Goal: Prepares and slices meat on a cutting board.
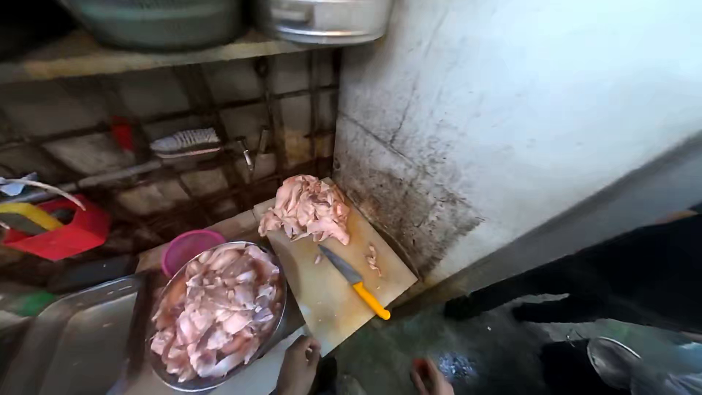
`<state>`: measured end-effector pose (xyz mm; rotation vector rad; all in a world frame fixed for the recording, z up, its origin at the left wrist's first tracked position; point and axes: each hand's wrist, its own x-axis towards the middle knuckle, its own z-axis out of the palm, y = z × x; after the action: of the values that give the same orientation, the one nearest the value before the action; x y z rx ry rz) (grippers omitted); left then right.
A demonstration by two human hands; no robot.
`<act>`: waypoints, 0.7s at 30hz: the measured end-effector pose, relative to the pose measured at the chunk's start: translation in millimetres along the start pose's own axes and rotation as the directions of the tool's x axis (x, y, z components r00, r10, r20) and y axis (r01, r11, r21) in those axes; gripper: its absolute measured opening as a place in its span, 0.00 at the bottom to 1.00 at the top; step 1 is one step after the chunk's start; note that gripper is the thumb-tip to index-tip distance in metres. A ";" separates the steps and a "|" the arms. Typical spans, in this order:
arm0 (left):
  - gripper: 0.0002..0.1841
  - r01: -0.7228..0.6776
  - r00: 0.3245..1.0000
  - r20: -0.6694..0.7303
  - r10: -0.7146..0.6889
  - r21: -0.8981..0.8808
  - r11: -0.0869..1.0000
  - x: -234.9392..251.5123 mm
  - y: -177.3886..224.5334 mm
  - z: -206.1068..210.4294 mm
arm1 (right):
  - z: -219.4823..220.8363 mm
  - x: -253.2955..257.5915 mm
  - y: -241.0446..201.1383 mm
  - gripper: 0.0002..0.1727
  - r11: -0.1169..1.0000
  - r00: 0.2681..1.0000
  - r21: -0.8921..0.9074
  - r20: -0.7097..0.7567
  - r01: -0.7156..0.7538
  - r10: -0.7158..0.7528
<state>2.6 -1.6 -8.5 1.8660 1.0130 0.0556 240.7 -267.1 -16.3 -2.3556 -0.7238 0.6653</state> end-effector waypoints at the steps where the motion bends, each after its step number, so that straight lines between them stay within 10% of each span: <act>1: 0.13 -0.033 0.999 -0.006 0.033 -0.021 0.999 1.6 -1.0 5.3 | 5.0 26.8 -16.4 0.22 0.996 0.997 -0.044 -0.015 0.076 -0.077; 11: 0.12 -0.025 0.982 -0.187 0.006 -0.099 0.995 19.6 17.1 9.1 | 43.4 158.2 -127.3 0.35 0.834 0.961 -0.543 0.268 0.097 0.063; 21: 0.25 0.180 0.982 -0.101 -0.160 0.243 0.953 137.4 89.9 -9.5 | -76.8 72.9 -14.7 0.22 0.983 0.973 0.175 0.229 -0.059 0.018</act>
<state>143.4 80.2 14.5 2.0084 1.2829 -0.1059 334.8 -240.5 26.9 -2.1542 -0.6841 0.9867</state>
